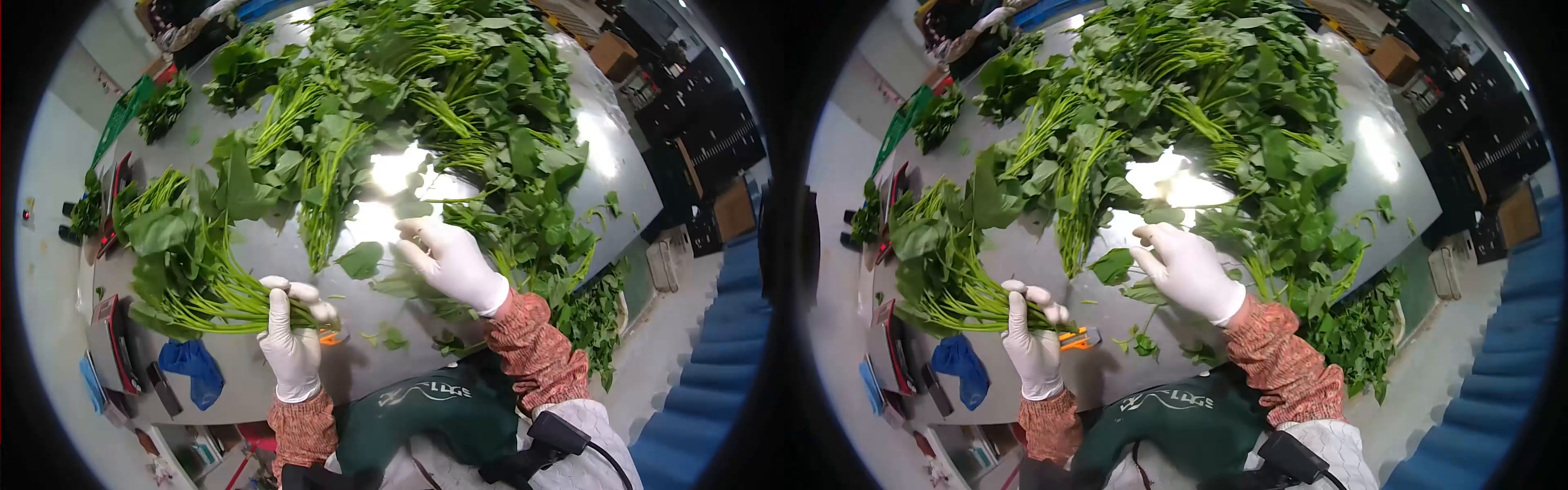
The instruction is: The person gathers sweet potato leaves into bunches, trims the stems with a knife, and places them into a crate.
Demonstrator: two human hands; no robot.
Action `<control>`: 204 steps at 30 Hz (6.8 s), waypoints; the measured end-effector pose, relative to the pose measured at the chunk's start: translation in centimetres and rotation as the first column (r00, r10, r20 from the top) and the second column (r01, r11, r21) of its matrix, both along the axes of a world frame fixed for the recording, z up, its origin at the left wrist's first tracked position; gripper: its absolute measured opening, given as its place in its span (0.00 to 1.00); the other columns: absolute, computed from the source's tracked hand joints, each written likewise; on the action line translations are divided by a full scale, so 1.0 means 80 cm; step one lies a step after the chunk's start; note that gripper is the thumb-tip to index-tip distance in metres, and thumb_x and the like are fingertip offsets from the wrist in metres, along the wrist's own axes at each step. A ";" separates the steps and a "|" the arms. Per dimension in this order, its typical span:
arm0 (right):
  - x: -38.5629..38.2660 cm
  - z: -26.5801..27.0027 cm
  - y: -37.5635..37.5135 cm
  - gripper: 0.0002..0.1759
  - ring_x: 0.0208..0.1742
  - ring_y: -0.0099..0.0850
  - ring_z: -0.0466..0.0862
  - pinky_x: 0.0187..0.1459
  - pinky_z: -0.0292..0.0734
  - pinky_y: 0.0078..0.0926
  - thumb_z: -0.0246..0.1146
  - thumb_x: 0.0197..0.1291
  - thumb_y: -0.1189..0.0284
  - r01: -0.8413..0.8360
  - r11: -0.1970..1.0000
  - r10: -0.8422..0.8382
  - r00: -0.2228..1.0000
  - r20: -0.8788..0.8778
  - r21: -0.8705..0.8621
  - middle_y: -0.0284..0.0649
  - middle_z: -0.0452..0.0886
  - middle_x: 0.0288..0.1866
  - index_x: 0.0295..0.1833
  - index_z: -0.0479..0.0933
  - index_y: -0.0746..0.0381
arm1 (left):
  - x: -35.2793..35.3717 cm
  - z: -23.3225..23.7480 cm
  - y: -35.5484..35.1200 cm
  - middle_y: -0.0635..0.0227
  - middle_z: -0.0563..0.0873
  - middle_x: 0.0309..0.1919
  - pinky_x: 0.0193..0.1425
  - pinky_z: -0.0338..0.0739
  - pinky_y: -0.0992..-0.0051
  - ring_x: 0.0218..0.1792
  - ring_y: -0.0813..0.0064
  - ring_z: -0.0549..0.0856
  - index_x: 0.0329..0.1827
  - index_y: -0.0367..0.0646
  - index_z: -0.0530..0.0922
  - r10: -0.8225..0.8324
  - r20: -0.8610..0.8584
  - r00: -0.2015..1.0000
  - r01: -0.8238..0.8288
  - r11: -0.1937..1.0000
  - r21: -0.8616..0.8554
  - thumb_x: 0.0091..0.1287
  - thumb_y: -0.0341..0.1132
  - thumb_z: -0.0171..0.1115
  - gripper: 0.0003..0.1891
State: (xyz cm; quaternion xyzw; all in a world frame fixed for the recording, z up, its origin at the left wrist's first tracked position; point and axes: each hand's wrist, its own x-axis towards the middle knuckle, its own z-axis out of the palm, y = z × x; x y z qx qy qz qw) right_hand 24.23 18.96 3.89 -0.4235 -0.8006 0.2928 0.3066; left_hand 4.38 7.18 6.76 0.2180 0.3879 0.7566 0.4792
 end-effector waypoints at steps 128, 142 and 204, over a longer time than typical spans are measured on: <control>0.024 0.031 -0.093 0.08 0.20 0.15 0.72 0.23 0.67 0.15 0.61 0.68 0.70 0.028 0.722 -0.441 0.789 -0.429 -0.691 0.32 0.80 0.24 0.37 0.79 0.63 | 0.018 -0.037 -0.005 0.80 0.60 0.16 0.23 0.54 0.79 0.16 0.84 0.58 0.28 0.47 0.69 -0.126 0.386 0.914 0.224 0.950 -0.219 0.74 0.33 0.55 0.12; -0.025 0.007 -0.105 0.06 0.27 0.33 0.78 0.30 0.73 0.29 0.67 0.56 0.76 -0.186 0.981 0.169 0.959 -0.229 -0.054 0.39 0.76 0.29 0.40 0.80 0.62 | 0.036 -0.038 -0.015 0.66 0.81 0.35 0.26 0.70 0.82 0.29 0.82 0.74 0.51 0.40 0.75 -0.167 0.256 0.952 0.215 0.962 -0.169 0.73 0.36 0.59 0.11; -0.007 0.000 -0.105 0.10 0.22 0.13 0.67 0.23 0.64 0.16 0.68 0.58 0.72 -0.174 0.829 0.025 0.961 -0.276 -0.531 0.26 0.73 0.21 0.37 0.74 0.65 | 0.049 -0.040 -0.012 0.68 0.83 0.35 0.29 0.67 0.83 0.24 0.85 0.73 0.46 0.35 0.79 -0.182 0.137 0.974 0.220 0.907 -0.360 0.65 0.25 0.64 0.08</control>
